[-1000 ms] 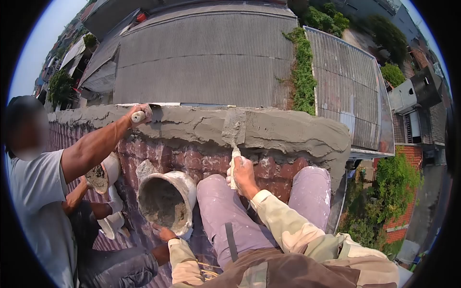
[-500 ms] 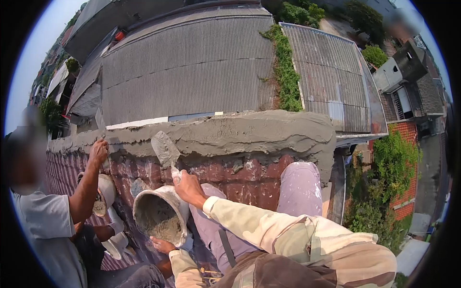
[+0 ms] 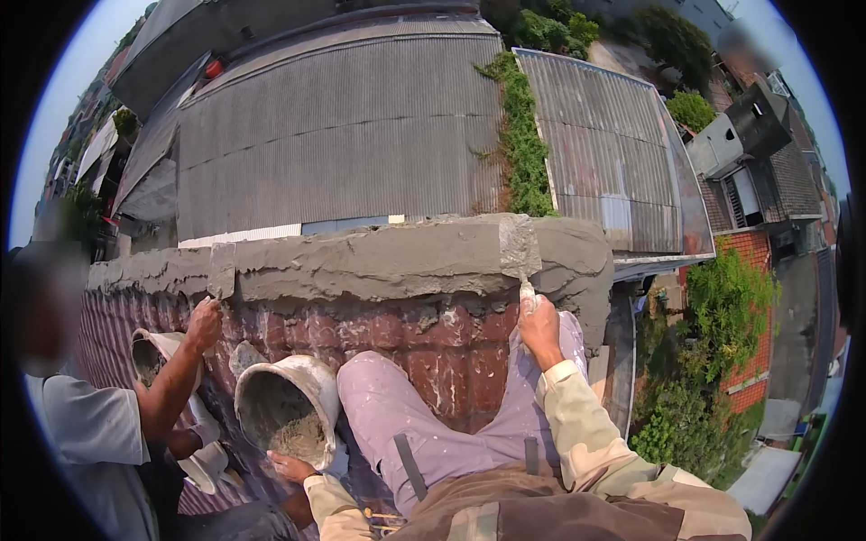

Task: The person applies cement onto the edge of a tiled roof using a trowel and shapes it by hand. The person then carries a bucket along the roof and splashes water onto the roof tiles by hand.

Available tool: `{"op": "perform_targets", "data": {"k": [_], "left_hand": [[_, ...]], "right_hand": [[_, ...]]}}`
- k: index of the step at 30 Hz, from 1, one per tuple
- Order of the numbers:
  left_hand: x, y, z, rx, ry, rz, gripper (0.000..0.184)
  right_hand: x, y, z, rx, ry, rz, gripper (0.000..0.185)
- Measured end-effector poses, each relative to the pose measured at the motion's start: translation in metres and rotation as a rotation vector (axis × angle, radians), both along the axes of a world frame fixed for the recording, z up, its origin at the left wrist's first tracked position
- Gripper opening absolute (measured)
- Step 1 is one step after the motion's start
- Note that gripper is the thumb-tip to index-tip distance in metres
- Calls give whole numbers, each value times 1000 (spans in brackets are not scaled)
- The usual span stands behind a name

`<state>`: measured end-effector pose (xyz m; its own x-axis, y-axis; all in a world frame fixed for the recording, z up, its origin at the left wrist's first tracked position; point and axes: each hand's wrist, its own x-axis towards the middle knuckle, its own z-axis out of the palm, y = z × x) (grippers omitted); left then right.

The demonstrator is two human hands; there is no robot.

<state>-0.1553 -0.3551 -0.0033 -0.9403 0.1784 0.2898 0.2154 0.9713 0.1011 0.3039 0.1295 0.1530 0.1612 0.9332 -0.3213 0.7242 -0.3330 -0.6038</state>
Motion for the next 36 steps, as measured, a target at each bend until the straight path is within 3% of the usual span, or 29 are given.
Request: {"op": "perform_targets", "data": {"k": [1,2,5,7,8,11,12,17,20,21,22,23,25,27,29,31,33,36], "left_hand": [[-5,-12,-8,61,61,-79,37],[-4,-14,-6,59,62,-68,37],[6,-2,4,-14,76,-14,36],[12,8,11,322,-3,0,45],[16,10,14,212,40,-26,47],[24,24,29,352,-7,25,48],[22,18,21,248,47,-5,49],[23,20,27,306,31,-18,52],[32,37,41,300,-92,185,54],[25,32,29,300,-106,158,54],[12,8,7,115,-44,77,38],[5,-8,-6,-71,20,1,39],[7,-2,-3,-109,-30,92,43],[17,7,12,-412,-60,86,49],[13,9,11,-392,-128,91,46],[-4,-19,-14,-468,42,2,53],[5,-8,-4,-368,99,-56,53],[-7,-18,-19,-290,261,-152,45]], "right_hand": [[21,1,-18,120,-73,-19,40],[23,6,11,-70,87,-123,41],[9,-5,7,-149,593,-419,44],[-40,-22,7,-270,784,-498,40],[-68,-32,-1,-314,788,-393,35],[-167,-59,-3,-418,783,-73,31],[-199,-65,-8,-425,797,-7,31],[-320,-78,-8,-312,586,426,44],[-347,-84,-6,-229,525,583,42],[-342,-82,3,-185,520,618,42],[-329,-75,25,-183,506,589,42],[-312,-64,42,-187,491,566,42],[-277,-40,42,-133,414,479,39],[-228,-21,16,-85,257,387,40],[-156,-6,21,-120,136,312,43],[-93,-4,25,-96,60,255,42],[-33,-3,6,-25,5,156,41],[45,0,-9,69,-123,24,38]]}}
